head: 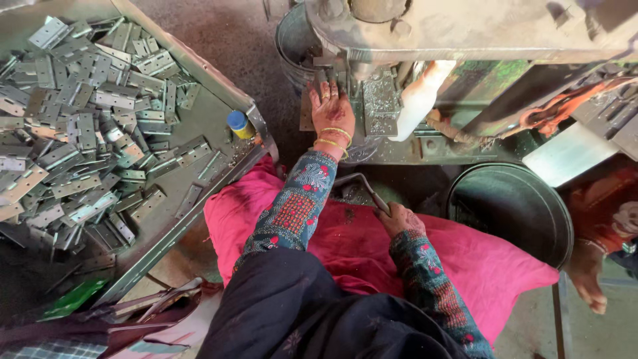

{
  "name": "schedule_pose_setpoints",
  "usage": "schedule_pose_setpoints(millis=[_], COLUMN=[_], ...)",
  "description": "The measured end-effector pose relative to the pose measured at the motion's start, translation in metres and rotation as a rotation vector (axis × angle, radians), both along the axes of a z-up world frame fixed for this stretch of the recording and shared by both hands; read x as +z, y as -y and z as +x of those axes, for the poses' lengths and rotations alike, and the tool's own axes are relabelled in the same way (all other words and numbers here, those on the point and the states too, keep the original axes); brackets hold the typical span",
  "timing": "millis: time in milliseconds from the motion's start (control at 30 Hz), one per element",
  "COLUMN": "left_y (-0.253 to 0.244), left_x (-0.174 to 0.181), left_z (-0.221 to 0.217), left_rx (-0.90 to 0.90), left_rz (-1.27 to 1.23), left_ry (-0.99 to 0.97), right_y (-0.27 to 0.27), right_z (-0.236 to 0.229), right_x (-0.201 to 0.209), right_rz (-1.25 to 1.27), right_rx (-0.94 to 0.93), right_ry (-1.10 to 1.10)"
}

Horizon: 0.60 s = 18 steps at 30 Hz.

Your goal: The person operates a manual press machine to process small metal pieces. They pick up a piece, place it under the press, pull a lever to activate the press, and then remove the processed piece, repeating this cycle continuously.

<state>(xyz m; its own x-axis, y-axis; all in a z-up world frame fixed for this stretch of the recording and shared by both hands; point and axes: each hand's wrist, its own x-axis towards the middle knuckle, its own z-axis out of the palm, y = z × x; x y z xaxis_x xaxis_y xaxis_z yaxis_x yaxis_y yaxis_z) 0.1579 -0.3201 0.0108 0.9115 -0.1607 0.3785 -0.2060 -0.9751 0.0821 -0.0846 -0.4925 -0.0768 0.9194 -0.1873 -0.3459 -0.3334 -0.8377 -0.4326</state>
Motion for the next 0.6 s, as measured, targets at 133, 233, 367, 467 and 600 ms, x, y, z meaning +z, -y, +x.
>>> schedule_pose_setpoints(millis=[133, 233, 367, 467, 600], left_y=[0.002, 0.0, -0.004, -0.004, -0.008], left_x=[-0.002, 0.004, 0.006, 0.013, 0.013], left_z=[-0.005, -0.006, -0.011, -0.01, -0.045], left_rx=[0.005, -0.002, 0.013, -0.003, -0.046], left_rz=[-0.002, -0.004, 0.003, -0.069, -0.112], left_ry=[0.027, 0.012, -0.045, 0.019, -0.016], right_y=[-0.002, -0.002, -0.002, -0.005, -0.016], right_z=[0.001, 0.004, -0.006, -0.009, -0.006], right_x=[-0.035, -0.067, -0.069, -0.018, 0.069], right_rz=[0.027, 0.162, 0.187, -0.024, -0.125], right_rx=[-0.036, -0.018, -0.006, 0.01, -0.097], right_ry=[-0.003, 0.052, 0.13, 0.111, 0.297])
